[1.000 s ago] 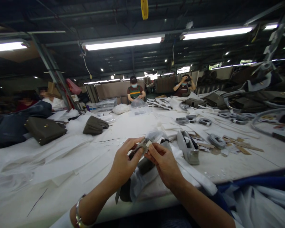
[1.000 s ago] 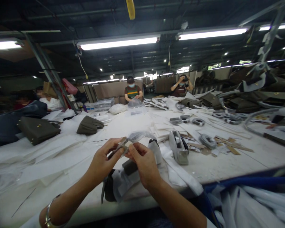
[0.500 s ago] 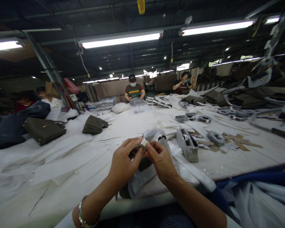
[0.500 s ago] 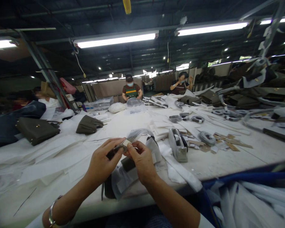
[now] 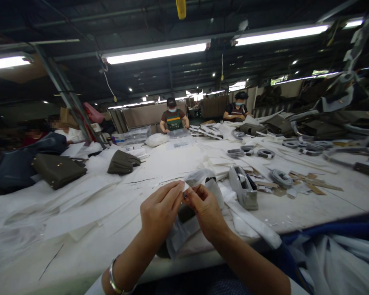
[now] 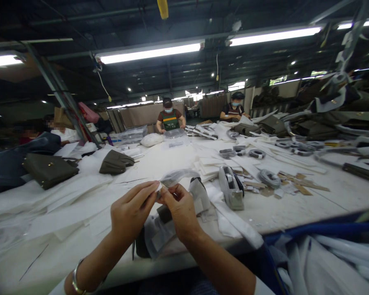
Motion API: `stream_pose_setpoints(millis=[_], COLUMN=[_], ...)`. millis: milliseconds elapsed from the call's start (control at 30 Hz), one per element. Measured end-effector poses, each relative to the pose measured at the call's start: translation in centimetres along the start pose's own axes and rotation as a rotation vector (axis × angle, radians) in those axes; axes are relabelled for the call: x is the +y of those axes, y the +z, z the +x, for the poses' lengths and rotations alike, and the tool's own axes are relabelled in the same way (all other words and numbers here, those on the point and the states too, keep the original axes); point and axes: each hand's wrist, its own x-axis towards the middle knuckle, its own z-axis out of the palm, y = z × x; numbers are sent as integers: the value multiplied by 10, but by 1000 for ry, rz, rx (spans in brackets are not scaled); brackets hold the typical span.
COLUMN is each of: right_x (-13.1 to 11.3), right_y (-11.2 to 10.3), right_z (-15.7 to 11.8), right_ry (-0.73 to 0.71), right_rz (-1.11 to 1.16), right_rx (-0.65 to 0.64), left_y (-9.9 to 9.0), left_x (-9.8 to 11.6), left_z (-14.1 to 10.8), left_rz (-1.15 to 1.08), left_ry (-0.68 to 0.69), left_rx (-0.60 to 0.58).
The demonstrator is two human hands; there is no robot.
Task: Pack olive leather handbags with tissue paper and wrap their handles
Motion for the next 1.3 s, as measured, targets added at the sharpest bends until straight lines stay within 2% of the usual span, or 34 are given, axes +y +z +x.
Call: stream_pose_setpoints(millis=[267, 433, 533, 700, 800, 867, 900, 967, 1000, 1033, 1100, 1167, 1233, 1300], right_x=[-6, -3, -7, -18, -21, -26, -31, -44, -51, -58, -69, -72, -68, -59], right_y=[-2, -7, -11, -9, -18, -42, -61, -110, -138, -166, -217, -253, -273, -282], right_z=[-2, -1, 1, 1, 7, 16, 23, 39, 47, 54, 66, 72, 73, 74], right_ry=[-10, -37, -31, -25, -20, -72, -131, -302, -385, -397, -254, -159, -78, -11], right_rz=[-61, -77, -95, -179, -263, -426, -552, -874, -1020, -1139, -1261, -1271, -1239, -1182], right_rx=[25, 19, -1, -99, -173, -183, -149, 14, 148, 273, 473, 522, 525, 532], left_y=[7, 5, -2, -7, -5, -5, -6, -7, -7, -7, -5, -2, -1, -1], left_x=[9, 11, 7, -9, -13, -11, -11, -10, -11, -12, -17, -24, -31, -37], left_z=[-10, -10, -2, 16, 22, 23, 24, 24, 24, 23, 23, 24, 26, 30], left_rz=[255, 210, 46, -363, -493, -516, -519, -521, -527, -538, -574, -623, -671, -709], left_ry=[130, 66, -72, -477, -591, -655, -689, -752, -772, -782, -785, -788, -810, -829], left_rx=[-72, -85, -112, -282, -349, -334, -316, -262, -232, -205, -152, -93, -20, 63])
